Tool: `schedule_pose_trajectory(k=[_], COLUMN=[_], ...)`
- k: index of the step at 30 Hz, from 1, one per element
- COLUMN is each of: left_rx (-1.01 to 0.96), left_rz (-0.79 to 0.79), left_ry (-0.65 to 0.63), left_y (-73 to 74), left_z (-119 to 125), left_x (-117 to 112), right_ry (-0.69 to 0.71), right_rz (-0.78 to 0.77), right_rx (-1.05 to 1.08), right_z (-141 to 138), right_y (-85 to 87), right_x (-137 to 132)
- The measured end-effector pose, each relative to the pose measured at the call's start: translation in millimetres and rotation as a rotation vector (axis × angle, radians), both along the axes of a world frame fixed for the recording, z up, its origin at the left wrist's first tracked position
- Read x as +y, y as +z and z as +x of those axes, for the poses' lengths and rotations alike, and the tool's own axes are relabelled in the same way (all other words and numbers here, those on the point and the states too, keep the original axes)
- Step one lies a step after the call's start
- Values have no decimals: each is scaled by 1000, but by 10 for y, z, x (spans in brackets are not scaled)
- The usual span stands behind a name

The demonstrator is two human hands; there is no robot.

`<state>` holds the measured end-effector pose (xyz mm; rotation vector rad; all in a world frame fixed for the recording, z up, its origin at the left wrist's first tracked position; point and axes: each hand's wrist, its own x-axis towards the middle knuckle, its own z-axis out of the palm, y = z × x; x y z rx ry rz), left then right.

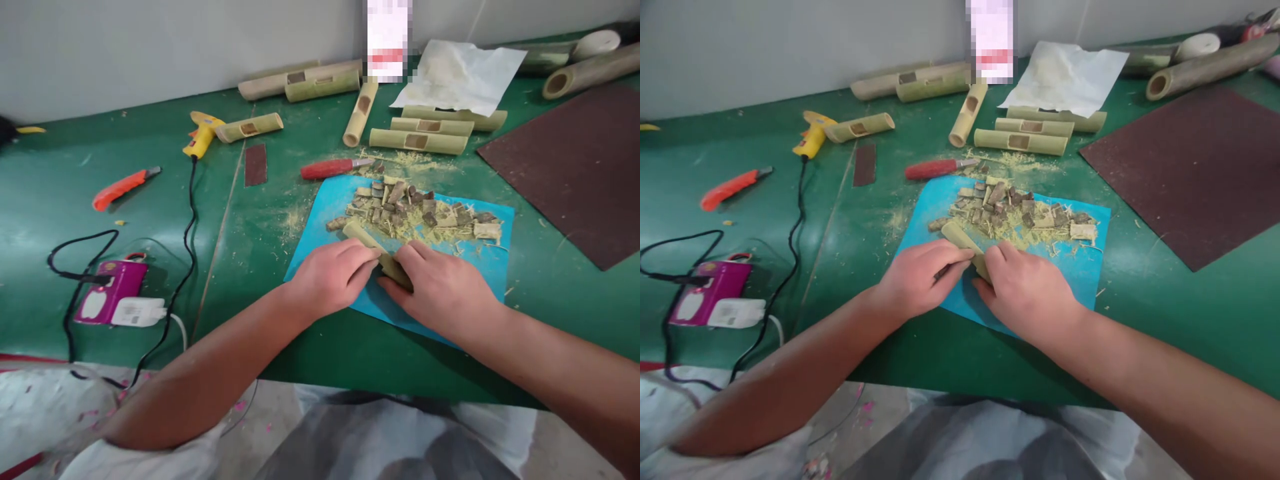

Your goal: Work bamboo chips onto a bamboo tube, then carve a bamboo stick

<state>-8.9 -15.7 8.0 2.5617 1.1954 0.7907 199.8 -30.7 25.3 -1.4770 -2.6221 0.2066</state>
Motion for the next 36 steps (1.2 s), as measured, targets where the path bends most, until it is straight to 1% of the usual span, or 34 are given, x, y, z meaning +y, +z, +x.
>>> schedule_pose_trajectory(k=[1, 4, 7, 9, 13, 14, 16, 18, 21, 24, 26, 29, 31, 35, 36], left_rx=[-4, -27, -32, -8, 26, 22, -3, -43, -39, -20, -35, -47, -49, -8, -3], left_rz=[2, 19, 53, 61, 48, 57, 87, 99, 35, -10, -9, -13, -29, -96, -97], left_ry=[26, 168, 230, 203, -15, -42, -16, 67, 164, 199, 206, 216, 190, -20, -31], left_y=[4, 2, -4, 5, 50, 61, 68, 54, 10, -22, -26, -16, -5, 9, 10], left_z=[-19, -121, -164, -108, 70, 91, 87, 36, -56, -106, -109, -67, -15, 49, 43], left_x=[14, 104, 145, 94, -76, -96, -83, -5, 157, 271, 294, 254, 195, 127, 136], right_ry=[2, 5, 5, 16, 70, 75, 65, 34, -12, -36, -48, -71, -80, -77, -78], right_rz=[9, 31, 44, 62, 151, 174, 218, 248, 224, 153, 104, 48, 31, 14, 7], right_rx=[14, 51, 73, 92, 147, 152, 146, 122, 71, 39, 28, 20, 21, 37, 40], right_z=[7, 29, 36, 32, 25, 27, 36, 46, 51, 47, 45, 44, 42, 46, 49], right_y=[0, 2, -13, -32, -32, -21, 7, 23, 10, -4, 5, 28, 29, 6, 1], right_x=[-7, -37, -61, -68, -67, -64, -52, -29, 18, 46, 41, 12, -3, -7, -6])
